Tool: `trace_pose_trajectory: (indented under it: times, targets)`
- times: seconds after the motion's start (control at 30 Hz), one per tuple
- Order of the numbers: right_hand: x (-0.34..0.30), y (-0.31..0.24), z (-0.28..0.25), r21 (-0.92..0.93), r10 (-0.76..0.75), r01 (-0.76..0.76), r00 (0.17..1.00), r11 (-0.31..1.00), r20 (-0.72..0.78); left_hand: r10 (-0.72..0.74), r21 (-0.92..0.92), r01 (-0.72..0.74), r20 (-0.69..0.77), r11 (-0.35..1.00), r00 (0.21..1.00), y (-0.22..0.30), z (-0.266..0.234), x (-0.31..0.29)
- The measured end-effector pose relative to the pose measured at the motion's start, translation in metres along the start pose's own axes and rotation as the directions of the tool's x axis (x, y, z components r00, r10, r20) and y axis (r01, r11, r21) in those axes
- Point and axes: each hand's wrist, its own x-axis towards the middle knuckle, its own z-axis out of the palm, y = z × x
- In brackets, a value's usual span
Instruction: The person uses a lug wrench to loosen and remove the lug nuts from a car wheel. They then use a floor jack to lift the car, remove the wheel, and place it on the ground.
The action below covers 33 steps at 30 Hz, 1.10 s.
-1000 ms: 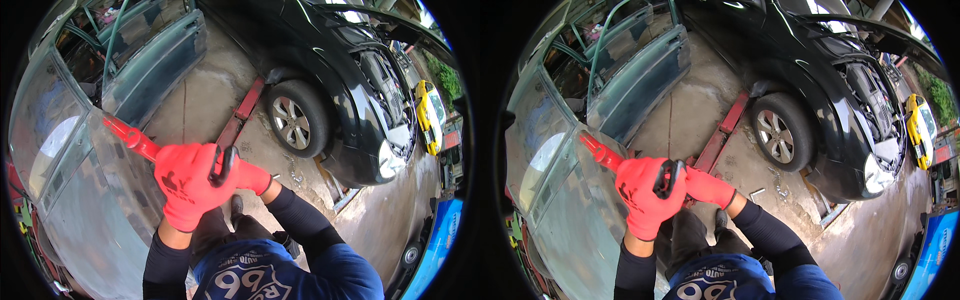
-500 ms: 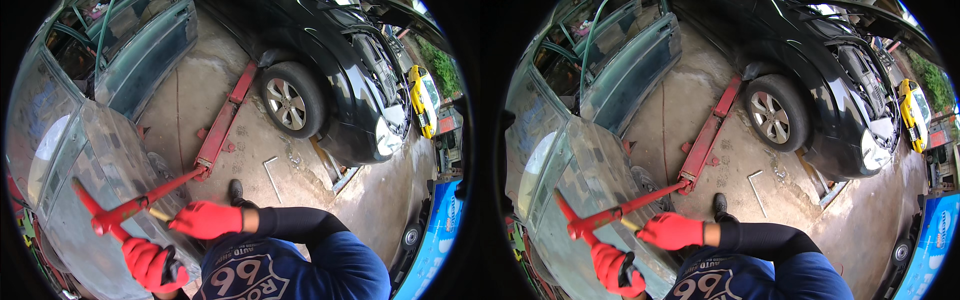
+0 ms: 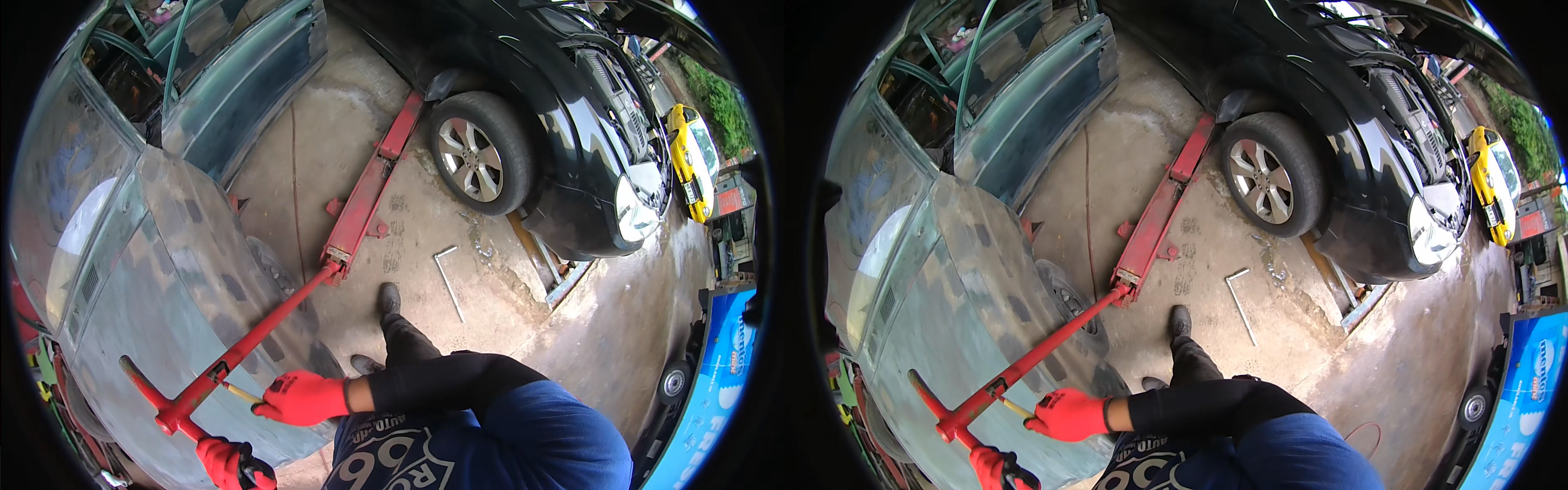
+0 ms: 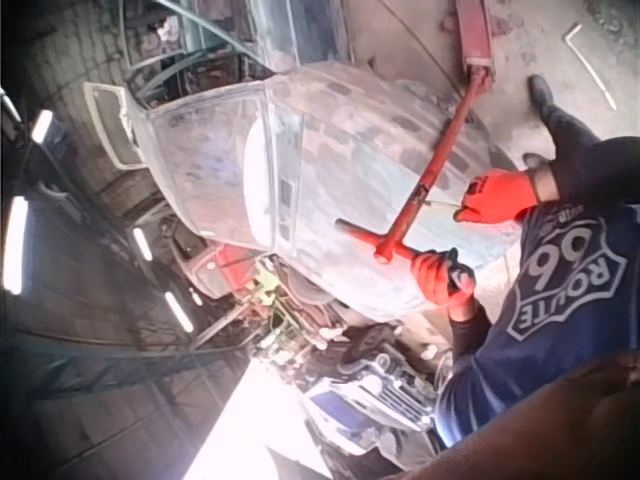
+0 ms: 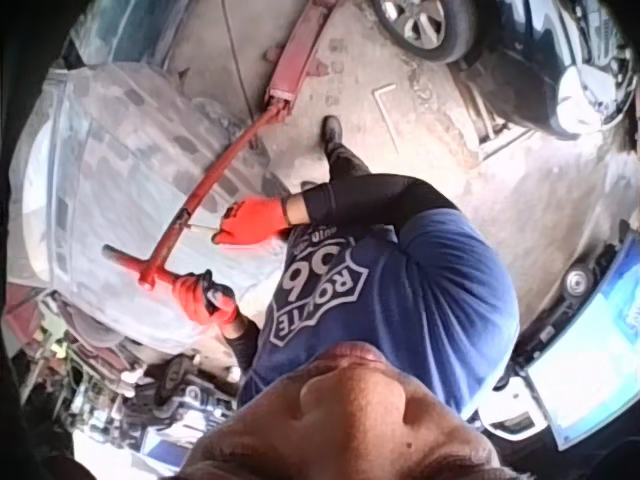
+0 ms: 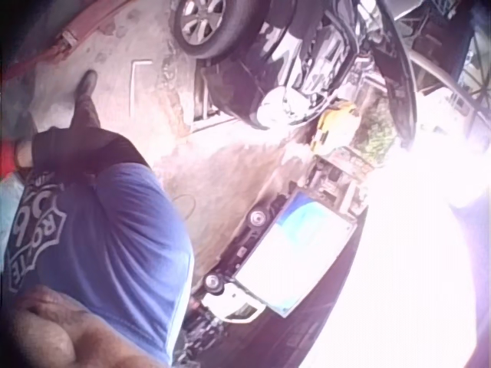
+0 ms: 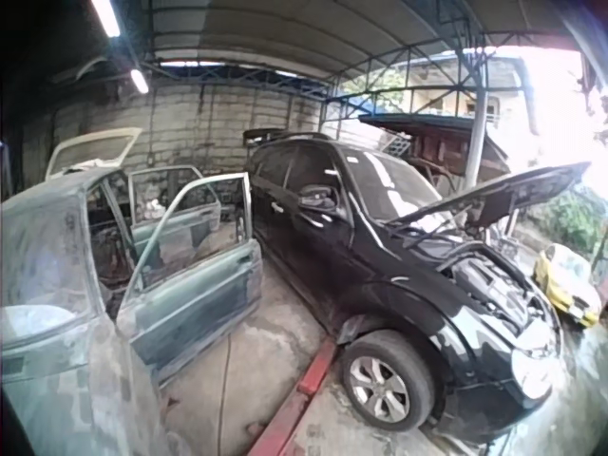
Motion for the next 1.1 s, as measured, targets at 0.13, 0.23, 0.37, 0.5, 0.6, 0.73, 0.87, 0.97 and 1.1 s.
trace_pose_trajectory:
  times: [0.13, 0.23, 0.37, 0.5, 0.6, 0.73, 0.87, 0.97, 1.1]
  targets:
    - [-0.028, 0.049, -0.066, -0.047, -0.191, 0.186, 0.913, 0.981, -0.360, 0.009, 0.025, -0.010, 0.006, 1.000, 1.000, 0.008, 0.056, 0.041]
    - [-0.058, 0.076, -0.137, -0.192, -0.124, 0.060, 0.932, 0.980, -0.340, 0.126, 0.017, -0.126, 0.031, 0.992, 0.992, 0.037, 0.128, 0.124]
    - [-0.085, 0.114, -0.215, 0.248, 0.151, -0.045, 0.892, 0.968, -0.426, 0.217, -0.002, -0.217, 0.007, 0.976, 0.976, 0.074, 0.214, 0.221]
    - [-0.101, 0.123, -0.261, 0.351, 0.184, -0.070, 0.936, 0.934, -0.301, 0.217, 0.030, -0.216, -0.035, 0.976, 0.976, 0.081, 0.260, 0.240]
    - [-0.098, 0.133, -0.258, 0.328, 0.113, 0.019, 0.918, 0.945, -0.380, 0.218, 0.051, -0.215, -0.068, 0.975, 0.973, 0.080, 0.265, 0.246]
    - [-0.092, 0.148, -0.261, 0.165, 0.009, 0.049, 0.943, 0.985, -0.333, 0.204, 0.039, -0.202, -0.070, 0.979, 0.976, 0.084, 0.264, 0.247]
    - [-0.084, 0.149, -0.260, -0.013, -0.060, 0.059, 0.937, 0.998, -0.343, 0.194, -0.006, -0.194, -0.034, 0.981, 0.980, 0.076, 0.255, 0.247]
    - [-0.079, 0.156, -0.256, -0.135, -0.205, 0.163, 0.889, 0.977, -0.409, 0.200, -0.108, -0.193, 0.050, 0.975, 0.979, 0.068, 0.236, 0.244]
    - [-0.056, 0.088, -0.243, 0.495, 0.251, -0.132, 0.951, 0.859, -0.181, 0.204, -0.162, -0.186, 0.100, 0.969, 0.974, 0.033, 0.189, 0.224]
